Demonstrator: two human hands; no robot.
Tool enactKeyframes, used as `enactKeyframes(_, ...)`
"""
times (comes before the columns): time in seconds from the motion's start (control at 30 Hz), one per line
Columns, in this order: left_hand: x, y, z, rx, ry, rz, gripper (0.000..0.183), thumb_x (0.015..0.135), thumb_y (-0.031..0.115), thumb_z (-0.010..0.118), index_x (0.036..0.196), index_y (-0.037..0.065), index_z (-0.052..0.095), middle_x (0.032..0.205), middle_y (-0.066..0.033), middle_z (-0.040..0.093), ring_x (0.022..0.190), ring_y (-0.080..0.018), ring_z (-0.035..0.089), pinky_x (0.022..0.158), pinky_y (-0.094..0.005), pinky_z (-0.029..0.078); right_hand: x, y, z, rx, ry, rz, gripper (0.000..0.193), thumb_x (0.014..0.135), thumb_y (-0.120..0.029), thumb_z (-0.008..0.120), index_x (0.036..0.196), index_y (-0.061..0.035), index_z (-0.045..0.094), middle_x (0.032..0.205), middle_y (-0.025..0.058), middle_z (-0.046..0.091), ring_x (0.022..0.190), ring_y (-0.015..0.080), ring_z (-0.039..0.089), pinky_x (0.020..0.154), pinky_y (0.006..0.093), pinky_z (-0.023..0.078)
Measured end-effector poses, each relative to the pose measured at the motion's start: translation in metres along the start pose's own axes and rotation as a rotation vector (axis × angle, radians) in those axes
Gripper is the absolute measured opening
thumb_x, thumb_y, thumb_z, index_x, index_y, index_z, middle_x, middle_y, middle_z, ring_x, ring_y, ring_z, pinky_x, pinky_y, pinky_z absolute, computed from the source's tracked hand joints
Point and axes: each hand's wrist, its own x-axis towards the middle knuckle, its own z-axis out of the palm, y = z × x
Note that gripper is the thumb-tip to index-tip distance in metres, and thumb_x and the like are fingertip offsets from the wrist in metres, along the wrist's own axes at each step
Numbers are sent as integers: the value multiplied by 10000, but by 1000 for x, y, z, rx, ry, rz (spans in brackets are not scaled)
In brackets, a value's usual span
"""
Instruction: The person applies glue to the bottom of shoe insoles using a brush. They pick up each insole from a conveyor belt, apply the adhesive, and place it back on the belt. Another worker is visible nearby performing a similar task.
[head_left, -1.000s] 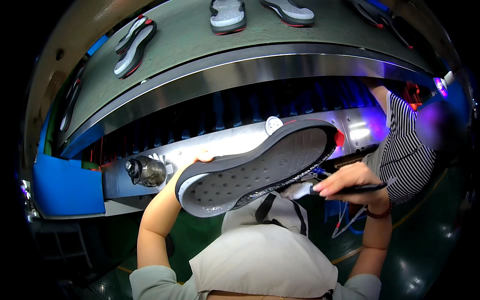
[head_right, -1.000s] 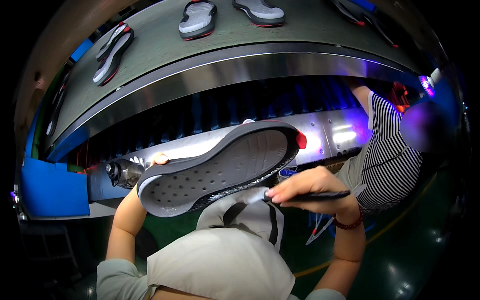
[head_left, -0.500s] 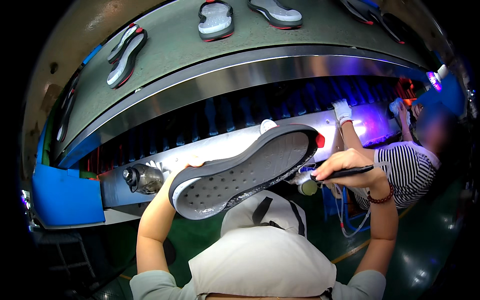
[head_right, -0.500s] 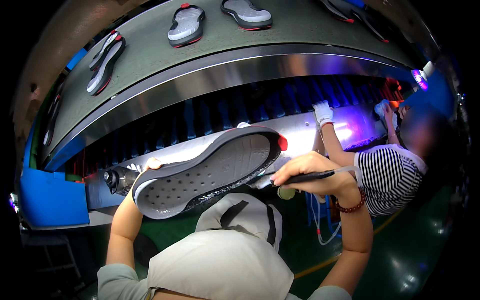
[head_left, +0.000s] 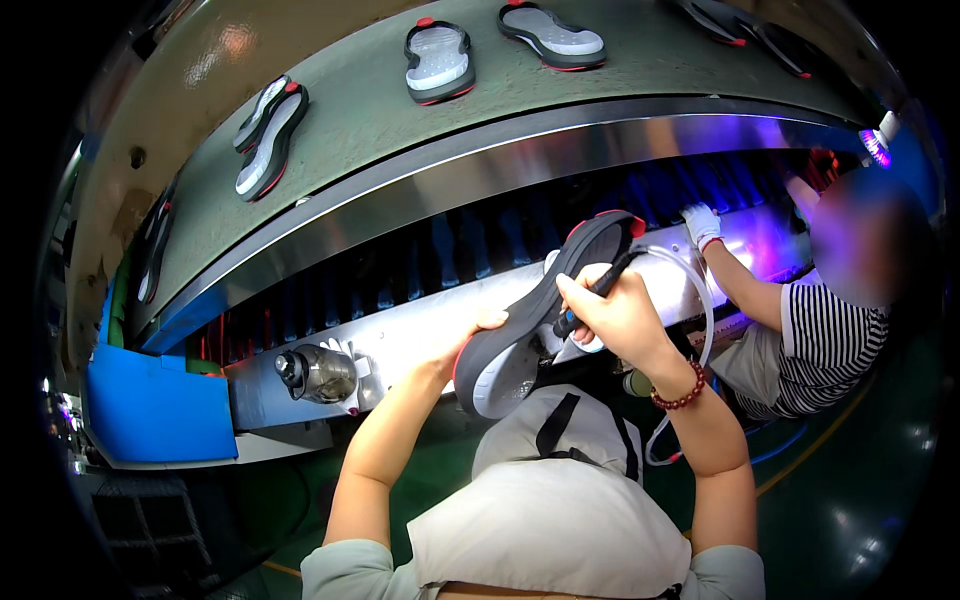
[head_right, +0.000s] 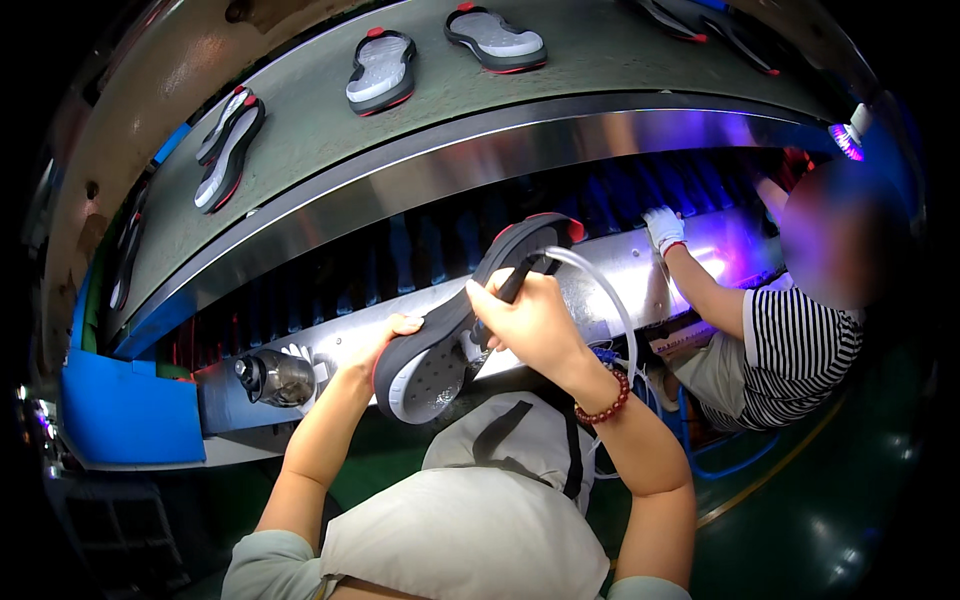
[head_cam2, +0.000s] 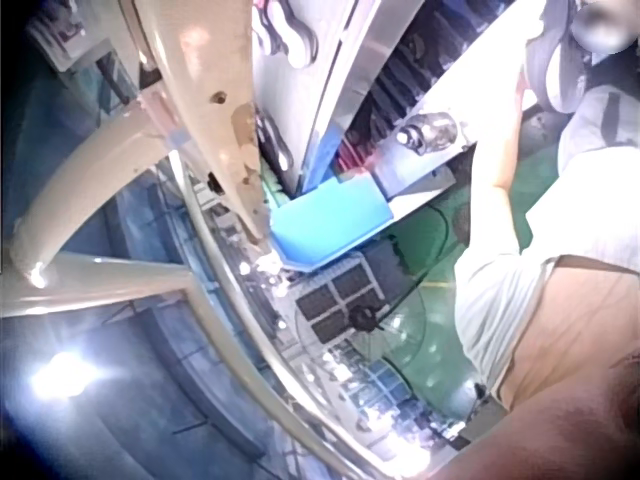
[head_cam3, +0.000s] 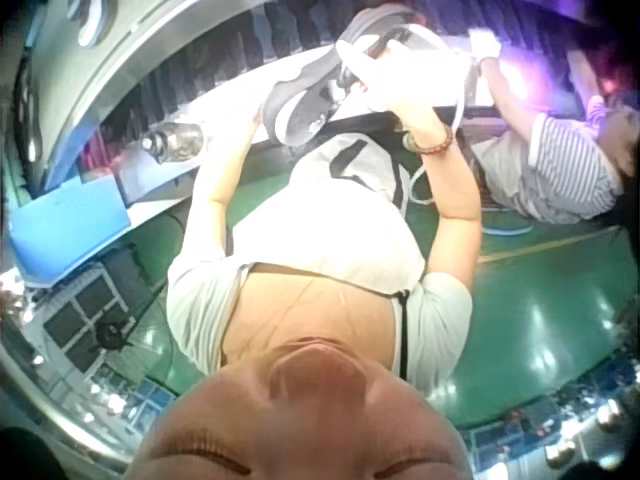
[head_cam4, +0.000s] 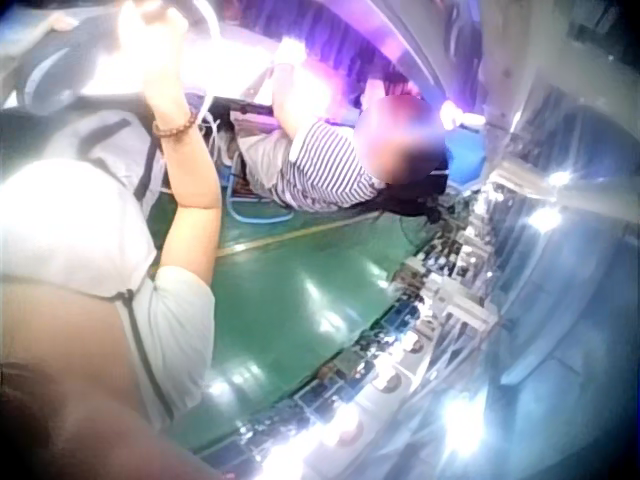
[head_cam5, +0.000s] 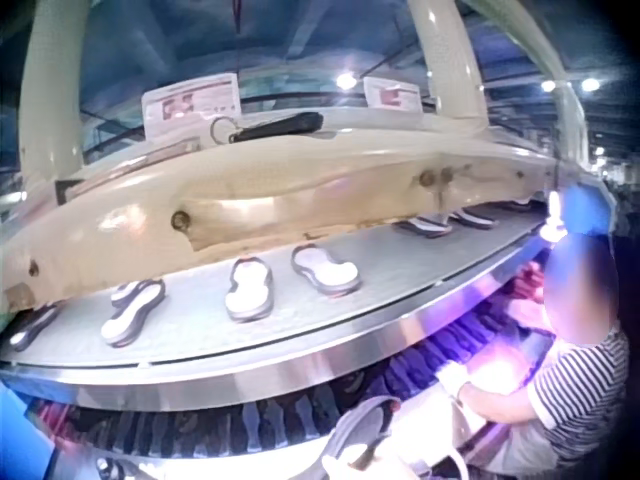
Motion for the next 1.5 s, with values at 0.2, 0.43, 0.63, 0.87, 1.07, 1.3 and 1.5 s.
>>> enactKeyframes(0.2, 5, -9, -9, -8, -26, 12, 454, 747, 200, 504, 1132, -40, 518, 1029, -182, 594, 883, -252, 607, 816, -329, 480, 23, 24, -13, 13, 79, -17, 303, 844, -193, 551, 618, 8, 534, 527, 64, 546, 404, 95, 532, 375, 191, 430)
enactKeyframes(0.43, 18, -25, -15, -82, -34, 32, 556, 731, 308, 496, 1178, -21, 480, 1092, -195, 560, 930, -310, 582, 819, -404, 473, 39, 77, -29, -125, 413, -273, 208, 833, -174, 586, 723, 2, 601, 636, 34, 581, 578, 70, 543, 545, 202, 436)
enactKeyframes(0.63, 16, -33, -28, -219, -53, 47, 578, 729, 340, 488, 1178, -25, 476, 1093, -211, 553, 919, -341, 580, 802, -438, 476, -16, 96, 21, -155, 252, -325, 138, 797, -115, 606, 820, 22, 611, 739, 76, 608, 621, 97, 557, 570, 225, 436)
enactKeyframes(0.87, 5, -41, -44, -369, -93, 48, 606, 727, 377, 479, 1177, -29, 470, 1094, -230, 545, 906, -377, 578, 783, -478, 480, -17, 96, -22, 518, 286, -43, 202, 876, -136, 503, 843, 50, 576, 772, 132, 624, 620, 151, 616, 617, 235, 519)
enactKeyframes(1.07, 5, -58, -58, -495, -129, 29, 632, 726, 409, 471, 1176, -33, 466, 1095, -246, 539, 894, -408, 576, 767, -513, 483, 8, 117, 4, 84, 347, -259, 137, 812, -130, 603, 864, -4, 615, 776, 26, 609, 716, 73, 545, 640, 210, 436)
enactKeyframes(1.3, -6, -61, -81, -516, -2, -6, 636, 751, 478, 406, 1199, 30, 461, 1069, -255, 540, 866, -469, 557, 718, -577, 471, -23, 96, 8, 586, -30, -63, 180, 855, -146, 551, 871, 18, 623, 764, 82, 625, 661, 114, 608, 621, 223, 509)
enactKeyframes(1.5, -1, -98, -117, -651, 276, -83, 450, 814, 410, 415, 1114, 96, 531, 1140, -116, 536, 1059, -314, 469, 916, -486, 372, -39, 125, -1, 933, 600, -31, 181, 869, -152, 529, 924, 17, 566, 858, 108, 613, 699, 145, 613, 655, 246, 517)
